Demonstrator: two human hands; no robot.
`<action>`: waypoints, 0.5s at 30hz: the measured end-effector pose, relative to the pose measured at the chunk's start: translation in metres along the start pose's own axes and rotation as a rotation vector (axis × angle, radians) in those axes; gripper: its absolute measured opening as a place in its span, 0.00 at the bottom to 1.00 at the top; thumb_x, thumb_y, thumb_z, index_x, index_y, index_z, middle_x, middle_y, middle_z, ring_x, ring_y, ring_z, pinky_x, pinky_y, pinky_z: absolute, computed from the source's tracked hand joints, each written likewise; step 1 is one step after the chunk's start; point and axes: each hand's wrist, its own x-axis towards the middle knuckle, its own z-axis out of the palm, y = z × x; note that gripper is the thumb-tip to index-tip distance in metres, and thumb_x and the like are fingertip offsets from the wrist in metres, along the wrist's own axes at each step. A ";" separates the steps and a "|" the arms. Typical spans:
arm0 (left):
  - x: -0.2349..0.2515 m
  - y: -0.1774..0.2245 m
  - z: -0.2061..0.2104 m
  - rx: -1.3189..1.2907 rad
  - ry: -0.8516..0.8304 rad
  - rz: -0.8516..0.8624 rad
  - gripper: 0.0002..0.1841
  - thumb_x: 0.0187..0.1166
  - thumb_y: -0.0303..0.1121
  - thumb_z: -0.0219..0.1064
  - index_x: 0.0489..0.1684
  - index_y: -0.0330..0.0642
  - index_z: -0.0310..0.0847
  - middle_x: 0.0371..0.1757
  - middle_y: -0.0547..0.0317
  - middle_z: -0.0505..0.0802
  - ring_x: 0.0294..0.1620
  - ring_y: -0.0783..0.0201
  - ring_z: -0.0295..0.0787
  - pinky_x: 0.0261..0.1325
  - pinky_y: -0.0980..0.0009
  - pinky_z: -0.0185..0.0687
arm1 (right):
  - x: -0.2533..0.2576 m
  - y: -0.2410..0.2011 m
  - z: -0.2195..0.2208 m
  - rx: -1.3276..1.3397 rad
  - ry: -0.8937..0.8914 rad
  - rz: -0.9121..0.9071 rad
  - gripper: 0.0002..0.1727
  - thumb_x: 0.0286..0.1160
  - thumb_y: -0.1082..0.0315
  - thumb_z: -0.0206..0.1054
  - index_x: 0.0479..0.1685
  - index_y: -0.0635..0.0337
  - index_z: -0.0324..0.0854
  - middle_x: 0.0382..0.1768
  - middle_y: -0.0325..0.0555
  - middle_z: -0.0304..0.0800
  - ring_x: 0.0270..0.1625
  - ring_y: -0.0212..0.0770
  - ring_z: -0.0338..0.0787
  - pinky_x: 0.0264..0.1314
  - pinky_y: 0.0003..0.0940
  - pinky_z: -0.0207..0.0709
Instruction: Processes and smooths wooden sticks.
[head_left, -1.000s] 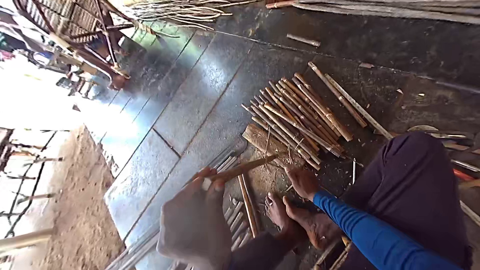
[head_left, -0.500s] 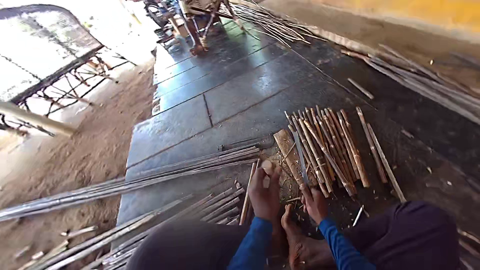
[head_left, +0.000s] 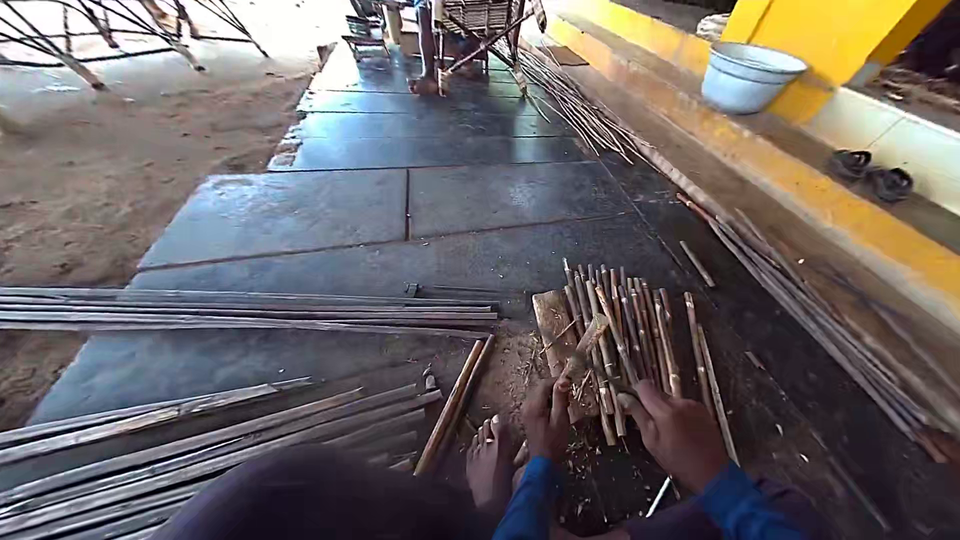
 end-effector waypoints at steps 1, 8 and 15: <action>0.000 -0.001 0.002 -0.017 -0.029 -0.004 0.26 0.83 0.57 0.61 0.33 0.43 0.92 0.21 0.67 0.89 0.20 0.73 0.84 0.27 0.69 0.86 | 0.002 0.007 -0.004 -0.057 -0.029 -0.010 0.25 0.87 0.43 0.55 0.38 0.51 0.87 0.17 0.41 0.85 0.17 0.44 0.87 0.16 0.48 0.80; 0.002 -0.001 0.000 -0.062 -0.218 -0.159 0.24 0.69 0.60 0.75 0.32 0.45 0.94 0.18 0.67 0.89 0.17 0.73 0.82 0.24 0.68 0.84 | 0.005 0.014 0.009 -0.103 0.000 -0.024 0.27 0.87 0.43 0.55 0.32 0.55 0.84 0.13 0.42 0.81 0.14 0.46 0.84 0.13 0.50 0.77; 0.008 -0.005 -0.002 -0.066 -0.330 -0.278 0.24 0.65 0.62 0.77 0.29 0.48 0.94 0.18 0.66 0.89 0.18 0.69 0.84 0.28 0.64 0.85 | -0.003 0.016 0.028 -0.074 0.005 0.028 0.27 0.87 0.43 0.55 0.29 0.54 0.84 0.14 0.40 0.81 0.14 0.44 0.84 0.13 0.48 0.76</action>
